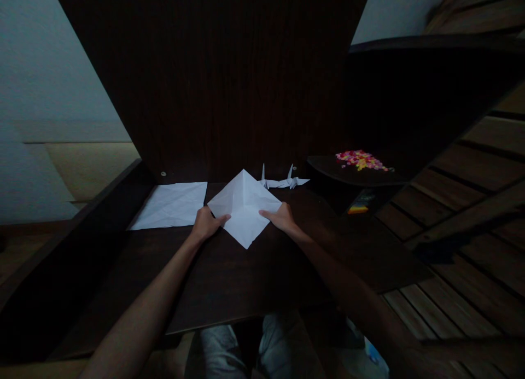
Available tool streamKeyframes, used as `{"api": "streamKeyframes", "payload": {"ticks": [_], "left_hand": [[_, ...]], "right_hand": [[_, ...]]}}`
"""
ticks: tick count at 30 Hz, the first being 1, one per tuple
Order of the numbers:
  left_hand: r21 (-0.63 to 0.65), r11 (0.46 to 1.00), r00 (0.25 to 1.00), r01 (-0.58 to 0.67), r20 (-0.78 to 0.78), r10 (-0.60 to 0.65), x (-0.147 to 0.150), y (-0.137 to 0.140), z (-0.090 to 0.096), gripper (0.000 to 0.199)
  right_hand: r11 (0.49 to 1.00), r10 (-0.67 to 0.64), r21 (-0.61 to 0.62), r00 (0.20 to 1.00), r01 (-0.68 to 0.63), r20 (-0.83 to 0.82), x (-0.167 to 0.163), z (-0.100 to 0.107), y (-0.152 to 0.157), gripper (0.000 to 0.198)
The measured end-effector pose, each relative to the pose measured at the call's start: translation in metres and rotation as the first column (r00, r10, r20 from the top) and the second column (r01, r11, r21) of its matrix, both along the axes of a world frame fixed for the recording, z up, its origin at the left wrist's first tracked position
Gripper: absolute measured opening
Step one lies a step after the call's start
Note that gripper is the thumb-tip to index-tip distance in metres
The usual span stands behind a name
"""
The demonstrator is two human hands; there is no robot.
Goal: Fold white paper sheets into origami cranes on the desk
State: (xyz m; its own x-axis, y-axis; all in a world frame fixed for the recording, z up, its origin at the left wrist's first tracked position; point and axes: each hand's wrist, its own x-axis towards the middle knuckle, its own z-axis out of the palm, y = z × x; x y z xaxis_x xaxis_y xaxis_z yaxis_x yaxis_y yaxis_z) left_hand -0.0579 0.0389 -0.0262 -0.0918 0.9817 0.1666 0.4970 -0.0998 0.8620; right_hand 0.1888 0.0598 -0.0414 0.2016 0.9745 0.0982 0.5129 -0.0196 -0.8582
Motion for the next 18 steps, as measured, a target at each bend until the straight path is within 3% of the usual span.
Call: {"api": "streamKeyframes", "payload": {"ticks": [7,18], "left_hand": [[-0.059,0.987,0.974,0.149,-0.166,-0.156,-0.002,-0.001,0.003,0.036],[-0.015,0.966,0.942,0.259,-0.216,-0.256,-0.003,0.000,-0.001,0.041]], "right_hand": [[1.000,0.012,0.021,0.990,-0.015,0.140,-0.001,0.000,-0.002,0.040],[0.990,0.097,0.091,0.984,-0.111,0.148,0.004,-0.015,0.006,0.041]]}}
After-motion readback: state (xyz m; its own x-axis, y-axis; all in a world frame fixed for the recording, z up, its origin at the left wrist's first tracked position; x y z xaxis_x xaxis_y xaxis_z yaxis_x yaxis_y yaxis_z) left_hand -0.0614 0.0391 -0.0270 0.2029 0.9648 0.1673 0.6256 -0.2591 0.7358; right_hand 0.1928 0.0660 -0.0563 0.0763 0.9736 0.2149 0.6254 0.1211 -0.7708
